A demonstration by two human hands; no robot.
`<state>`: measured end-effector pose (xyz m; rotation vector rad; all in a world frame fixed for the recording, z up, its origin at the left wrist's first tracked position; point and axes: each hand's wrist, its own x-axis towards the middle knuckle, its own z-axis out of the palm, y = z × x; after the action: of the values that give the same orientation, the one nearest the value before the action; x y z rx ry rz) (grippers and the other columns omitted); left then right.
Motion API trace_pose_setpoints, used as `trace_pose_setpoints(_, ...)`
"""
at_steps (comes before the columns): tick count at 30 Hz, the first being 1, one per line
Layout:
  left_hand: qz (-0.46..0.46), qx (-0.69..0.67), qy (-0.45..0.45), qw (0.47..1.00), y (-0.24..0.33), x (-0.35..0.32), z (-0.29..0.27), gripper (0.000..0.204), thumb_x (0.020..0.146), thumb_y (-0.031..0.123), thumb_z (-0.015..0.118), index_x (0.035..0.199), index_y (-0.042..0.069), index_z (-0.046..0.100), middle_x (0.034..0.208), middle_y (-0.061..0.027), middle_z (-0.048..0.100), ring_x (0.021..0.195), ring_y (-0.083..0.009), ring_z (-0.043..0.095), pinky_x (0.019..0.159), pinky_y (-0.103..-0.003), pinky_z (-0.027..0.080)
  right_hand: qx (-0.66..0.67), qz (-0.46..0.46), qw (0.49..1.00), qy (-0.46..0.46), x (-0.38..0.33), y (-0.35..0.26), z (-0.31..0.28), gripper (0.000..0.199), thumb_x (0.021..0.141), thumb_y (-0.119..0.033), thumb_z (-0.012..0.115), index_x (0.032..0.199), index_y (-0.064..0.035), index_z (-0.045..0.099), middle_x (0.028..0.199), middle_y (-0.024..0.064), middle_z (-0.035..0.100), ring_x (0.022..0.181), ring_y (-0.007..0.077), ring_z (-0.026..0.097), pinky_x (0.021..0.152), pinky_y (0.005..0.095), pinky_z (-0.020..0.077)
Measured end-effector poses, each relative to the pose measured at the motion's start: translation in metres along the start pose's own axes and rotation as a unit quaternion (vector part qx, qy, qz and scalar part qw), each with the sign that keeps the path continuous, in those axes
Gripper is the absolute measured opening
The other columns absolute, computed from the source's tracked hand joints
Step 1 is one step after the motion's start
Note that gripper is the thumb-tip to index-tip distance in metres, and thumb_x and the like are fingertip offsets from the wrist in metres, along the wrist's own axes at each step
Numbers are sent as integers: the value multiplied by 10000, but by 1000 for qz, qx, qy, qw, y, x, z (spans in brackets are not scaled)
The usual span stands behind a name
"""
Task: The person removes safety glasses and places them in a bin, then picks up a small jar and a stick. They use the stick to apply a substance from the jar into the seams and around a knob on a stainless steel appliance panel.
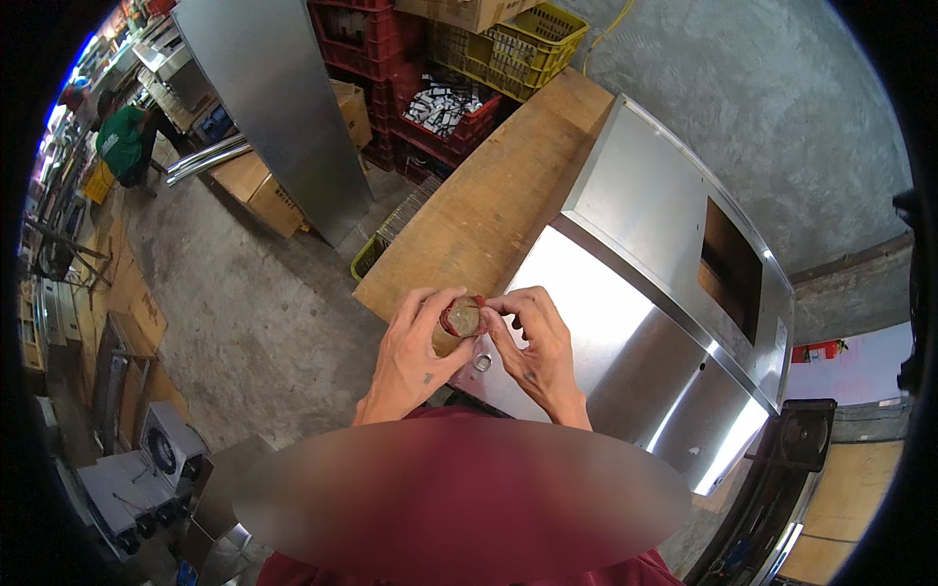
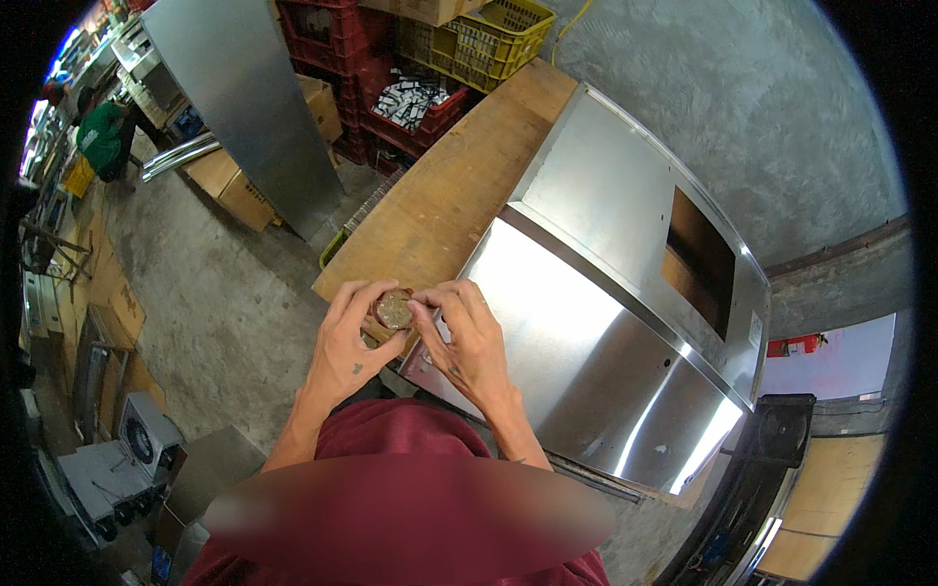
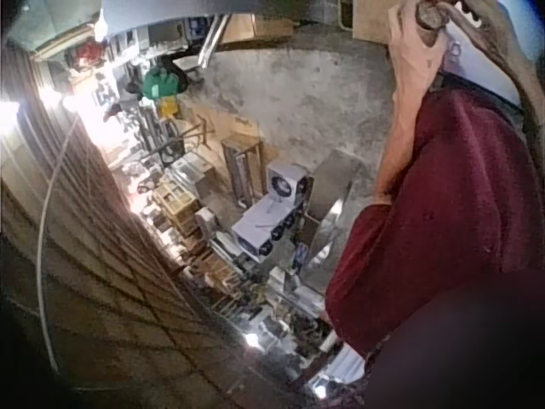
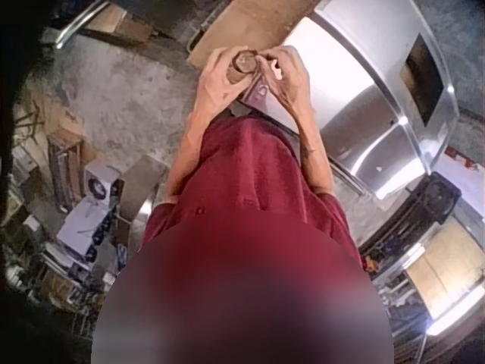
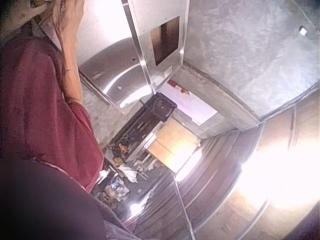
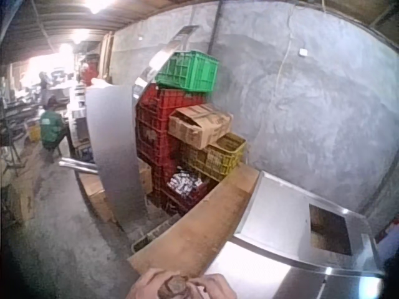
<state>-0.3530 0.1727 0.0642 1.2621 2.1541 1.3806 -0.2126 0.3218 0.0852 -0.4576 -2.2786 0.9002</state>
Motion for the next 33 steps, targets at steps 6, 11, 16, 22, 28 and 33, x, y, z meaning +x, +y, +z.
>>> trace_pose_setpoints(6,3,5,-1,1000,3,1,7,642,901,105,907,1507,95,698,1364,-124,663,1178,-285,736,951,-400,642,-13,3,1000,-4,-1,8,-4,201,998,-68,879,1177,-23,800,1078,136,732,972,313,724,821,424,608)
trace_pose_setpoints(11,-17,5,4,1000,3,2,11,631,906,109,925,1497,96,703,1366,-120,668,1176,-285,739,943,-396,641,-12,9,999,35,-4,6,-13,178,1006,-56,874,1169,-35,805,1066,114,737,932,270,713,784,381,589)
trace_pose_setpoints(16,-9,8,16,1000,2,3,13,626,912,124,936,1494,96,706,1377,-126,671,1173,-287,742,934,-397,640,15,56,997,42,-13,10,-18,127,1033,-49,856,1147,-39,800,1064,85,744,874,191,689,725,331,554)
trace_pose_setpoints(22,-28,-9,1,1000,9,4,10,613,914,151,931,1483,92,709,1385,-143,671,1248,-343,708,1033,-458,604,36,92,994,41,-18,6,-18,109,1047,-50,845,1135,-25,787,1057,75,741,828,156,660,702,309,535)
trace_pose_setpoints(28,-44,-23,-3,999,8,4,16,606,914,150,928,1475,85,709,1379,-156,672,1267,-368,708,1071,-480,592,81,132,986,62,-21,10,-19,74,1084,-64,823,1115,-18,775,1042,34,727,821,99,625,718,272,518)
trace_pose_setpoints(33,-40,-33,18,998,-6,9,30,606,899,96,935,1465,78,717,1367,-155,681,1184,-351,747,1003,-438,623,155,174,958,167,-25,35,-14,101,1113,-74,784,1157,-2,729,1029,34,701,848,98,625,762,278,532)
